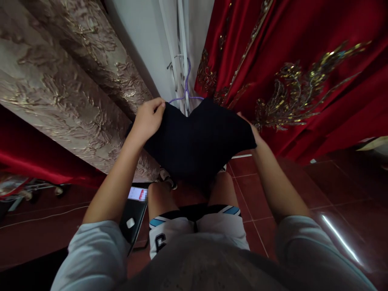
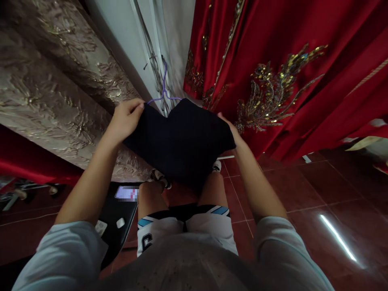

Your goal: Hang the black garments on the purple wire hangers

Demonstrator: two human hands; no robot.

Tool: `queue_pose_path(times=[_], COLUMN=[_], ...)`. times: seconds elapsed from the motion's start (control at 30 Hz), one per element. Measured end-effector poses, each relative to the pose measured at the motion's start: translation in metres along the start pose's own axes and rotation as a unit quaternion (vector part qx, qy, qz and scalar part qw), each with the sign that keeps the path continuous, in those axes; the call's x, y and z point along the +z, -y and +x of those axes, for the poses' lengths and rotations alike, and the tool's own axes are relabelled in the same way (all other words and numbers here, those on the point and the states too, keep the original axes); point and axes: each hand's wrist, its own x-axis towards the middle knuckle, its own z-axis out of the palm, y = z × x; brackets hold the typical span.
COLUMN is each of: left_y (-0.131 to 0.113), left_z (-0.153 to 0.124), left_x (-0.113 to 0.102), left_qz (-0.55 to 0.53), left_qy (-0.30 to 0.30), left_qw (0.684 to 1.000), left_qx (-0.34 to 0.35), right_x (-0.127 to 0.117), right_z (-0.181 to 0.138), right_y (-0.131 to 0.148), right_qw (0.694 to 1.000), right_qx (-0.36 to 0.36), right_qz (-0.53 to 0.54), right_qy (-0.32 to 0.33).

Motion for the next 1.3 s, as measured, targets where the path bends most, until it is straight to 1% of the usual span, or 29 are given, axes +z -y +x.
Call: queue_pose_path(times=[0.07, 0.13, 0.2, 0.27, 0.33, 0.37, 0.4, 0.43, 0.47, 0.5, 0.57, 0.6, 0.63, 0.67, 0.73, 0.77, 0.8, 0.83, 0.87, 0.93, 0.97, 1.0, 1.07, 1.1, 1.13, 1.17, 1.2, 1.23, 1.3], left_y=[-0.008, -0.02, -0.034, -0.049, -0.063, -0.069, -0.075, -0.08, -0.085, -0.089, -0.095, -0.097, -0.098, -0.098, -0.093, -0.089, -0.082, -0.074, -0.065, -0.044, -0.034, -0.026, -0.017, -0.016, -0.017, -0.02, -0.022, -0.025, -0.026], left_z=[0.003, 0.007, 0.007, 0.003, -0.004, -0.009, -0.014, -0.02, -0.028, -0.036, -0.057, -0.069, -0.081, -0.092, -0.109, -0.114, -0.115, -0.114, -0.111, -0.099, -0.094, -0.089, -0.084, -0.084, -0.087, -0.091, -0.095, -0.1, -0.109], left_x=[0.003, 0.011, 0.02, 0.024, 0.024, 0.022, 0.02, 0.017, 0.013, 0.009, -0.001, -0.007, -0.014, -0.022, -0.038, -0.046, -0.053, -0.06, -0.064, -0.068, -0.067, -0.065, -0.058, -0.052, -0.045, -0.038, -0.03, -0.021, -0.001], left_qz=[-0.011, -0.05, -0.102, -0.153, -0.21, -0.247, -0.294, -0.348, -0.402, -0.447, -0.498, -0.499, -0.484, -0.455, -0.367, -0.313, -0.259, -0.211, -0.172, -0.118, -0.099, -0.084, -0.053, -0.032, -0.008, 0.018, 0.044, 0.068, 0.106], left_qy=[0.03, 0.03, 0.014, -0.011, -0.036, -0.041, -0.037, -0.021, 0.006, 0.04, 0.115, 0.158, 0.208, 0.26, 0.342, 0.361, 0.357, 0.326, 0.274, 0.133, 0.052, -0.028, -0.167, -0.218, -0.245, -0.239, -0.205, -0.146, -0.015], left_qw=[0.999, 0.998, 0.993, 0.985, 0.974, 0.967, 0.955, 0.937, 0.915, 0.889, 0.844, 0.829, 0.822, 0.82, 0.839, 0.858, 0.883, 0.912, 0.939, 0.981, 0.991, 0.995, 0.984, 0.975, 0.969, 0.969, 0.974, 0.982, 0.992], left_qx=[-0.003, 0.019, 0.06, 0.084, 0.071, 0.051, 0.024, -0.008, -0.045, -0.085, -0.163, -0.195, -0.218, -0.23, -0.211, -0.188, -0.162, -0.135, -0.112, -0.081, -0.069, -0.055, -0.019, 0.006, 0.035, 0.064, 0.085, 0.093, 0.068], right_x=[-0.009, -0.01, -0.005, 0.003, 0.011, 0.015, 0.019, 0.024, 0.03, 0.037, 0.05, 0.055, 0.058, 0.059, 0.057, 0.053, 0.05, 0.046, 0.043, 0.041, 0.042, 0.044, 0.051, 0.054, 0.056, 0.057, 0.056, 0.053, 0.043], right_z=[-0.006, -0.014, -0.023, -0.034, -0.048, -0.057, -0.066, -0.075, -0.084, -0.091, -0.097, -0.096, -0.092, -0.086, -0.069, -0.06, -0.052, -0.046, -0.04, -0.031, -0.025, -0.018, 0.0, 0.011, 0.022, 0.032, 0.038, 0.042, 0.038], right_y=[0.008, 0.021, 0.035, 0.044, 0.049, 0.051, 0.052, 0.052, 0.052, 0.051, 0.046, 0.042, 0.036, 0.029, 0.014, 0.006, -0.001, -0.008, -0.013, -0.019, -0.018, -0.015, -0.005, 0.002, 0.009, 0.016, 0.02, 0.024, 0.023], right_qw=[0.998, 0.996, 0.998, 0.999, 0.997, 0.996, 0.996, 0.995, 0.989, 0.973, 0.916, 0.892, 0.885, 0.892, 0.919, 0.925, 0.929, 0.932, 0.935, 0.946, 0.958, 0.973, 0.996, 0.999, 0.999, 0.997, 0.995, 0.993, 0.99], right_qx=[0.044, 0.06, 0.033, -0.007, -0.041, -0.059, -0.078, -0.098, -0.119, -0.136, -0.155, -0.163, -0.173, -0.187, -0.21, -0.21, -0.197, -0.17, -0.131, -0.042, -0.006, 0.012, 0.0, -0.02, -0.04, -0.057, -0.071, -0.081, -0.095], right_qz=[0.013, 0.022, 0.03, 0.039, 0.041, 0.033, 0.015, -0.014, -0.053, -0.093, -0.145, -0.157, -0.169, -0.187, -0.239, -0.258, -0.264, -0.257, -0.239, -0.178, -0.142, -0.103, -0.027, 0.002, 0.02, 0.03, 0.037, 0.043, 0.06], right_qy=[0.033, 0.055, 0.038, -0.007, -0.046, -0.049, -0.031, 0.011, 0.075, 0.161, 0.34, 0.39, 0.398, 0.367, 0.233, 0.183, 0.171, 0.191, 0.228, 0.268, 0.251, 0.206, 0.081, 0.025, -0.017, -0.045, -0.063, -0.074, -0.09])
